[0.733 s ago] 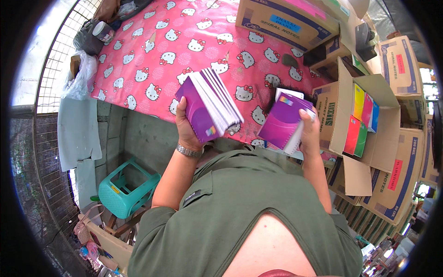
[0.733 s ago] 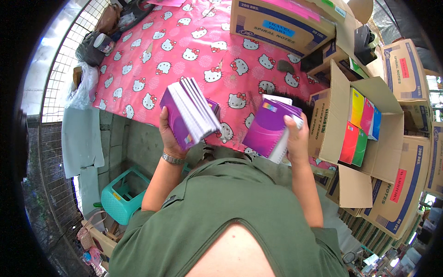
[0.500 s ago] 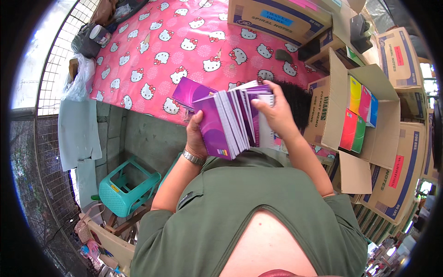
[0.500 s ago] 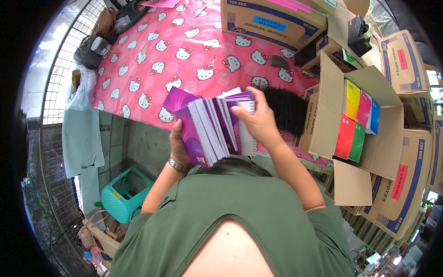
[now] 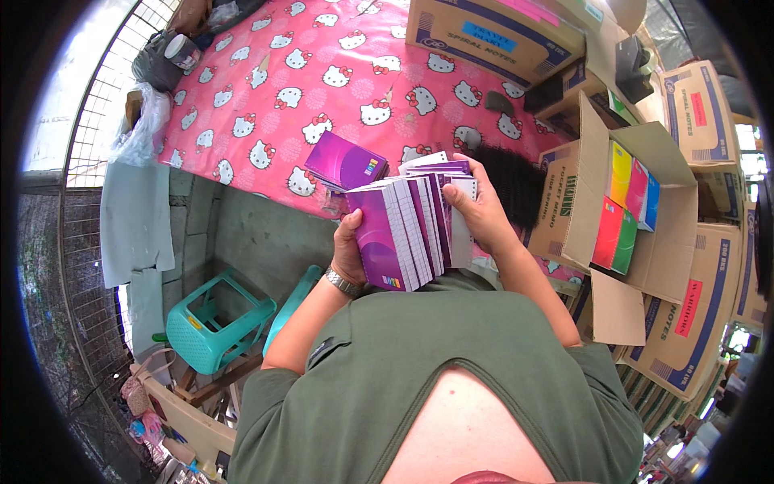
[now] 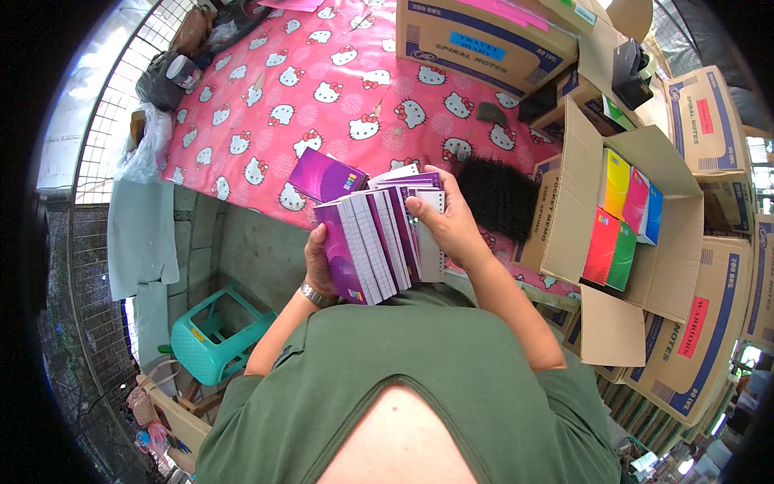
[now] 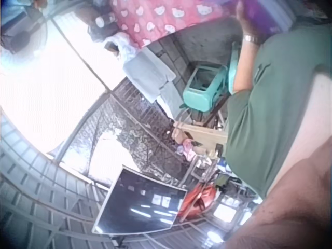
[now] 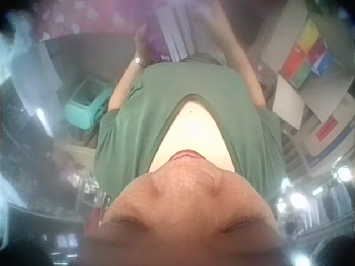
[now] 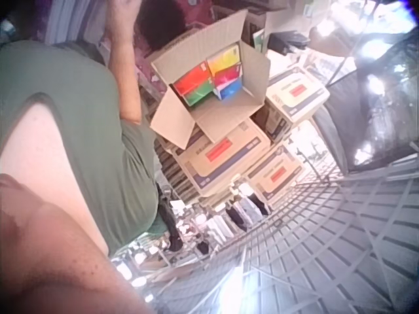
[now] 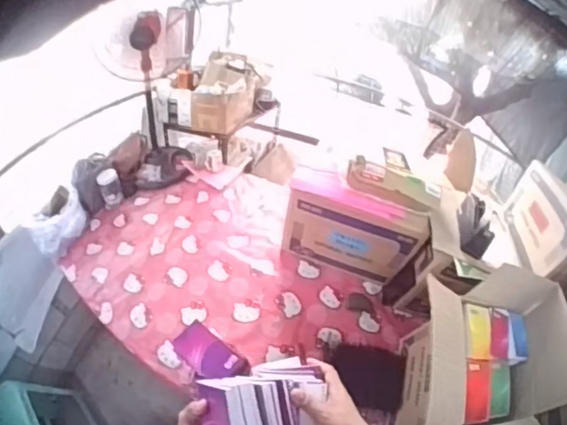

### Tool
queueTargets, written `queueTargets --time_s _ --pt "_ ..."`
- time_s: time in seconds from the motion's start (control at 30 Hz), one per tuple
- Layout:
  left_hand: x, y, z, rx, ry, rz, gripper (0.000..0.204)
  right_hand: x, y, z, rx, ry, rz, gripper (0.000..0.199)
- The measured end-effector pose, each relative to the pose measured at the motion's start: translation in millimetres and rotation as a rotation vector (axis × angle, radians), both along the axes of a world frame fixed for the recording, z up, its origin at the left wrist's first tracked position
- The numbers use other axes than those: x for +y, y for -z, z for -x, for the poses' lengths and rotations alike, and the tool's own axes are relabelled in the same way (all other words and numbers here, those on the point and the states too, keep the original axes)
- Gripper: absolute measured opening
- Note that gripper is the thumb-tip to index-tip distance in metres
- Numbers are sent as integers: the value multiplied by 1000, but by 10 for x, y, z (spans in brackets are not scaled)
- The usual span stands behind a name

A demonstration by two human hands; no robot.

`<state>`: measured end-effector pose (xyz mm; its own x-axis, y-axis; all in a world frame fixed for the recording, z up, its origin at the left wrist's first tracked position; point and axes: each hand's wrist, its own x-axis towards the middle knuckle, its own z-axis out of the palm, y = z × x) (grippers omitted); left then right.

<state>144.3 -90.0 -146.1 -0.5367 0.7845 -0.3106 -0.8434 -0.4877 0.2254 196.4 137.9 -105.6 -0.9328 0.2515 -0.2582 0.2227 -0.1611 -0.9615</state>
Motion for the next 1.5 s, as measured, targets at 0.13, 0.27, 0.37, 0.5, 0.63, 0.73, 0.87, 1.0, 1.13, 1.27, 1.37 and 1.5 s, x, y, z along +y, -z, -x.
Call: queueTargets --time_s 0.13,0.27,0.37,0.5,0.63,0.73,0.87,1.0,1.13,1.27,1.37,1.5 --pt "-48 -76 54 4 44 56 75 -127 14 -24 54 116 -75 67" --pt "-64 -249 100 -44 61 276 56 -209 7 -109 42 254 -272 60" --pt "-89 -418 192 2 -6 290 51 -130 23 -173 45 335 -276 60" --pt "-49 -457 552 86 -227 257 48 114 115 -319 47 475 -53 56" --pt "56 -80 834 164 -521 501 41 181 110 -470 3 596 6 55" --pt "195 177 827 173 -676 638 41 170 113 -558 -18 608 12 55" --pt "212 487 836 168 -642 866 50 148 138 -608 -46 574 38 54" --pt "236 597 821 146 -631 897 57 182 136 -600 -51 521 85 55" --pt "351 451 702 192 -694 750 72 255 108 -538 -37 454 98 56" --pt "228 804 774 183 -648 653 92 314 117 -492 -19 403 108 56" --pt "149 797 704 142 -589 763 104 357 204 -415 8 408 155 56" --pt "132 73 170 380 -631 956 107 266 142 -192 110 370 354 49"
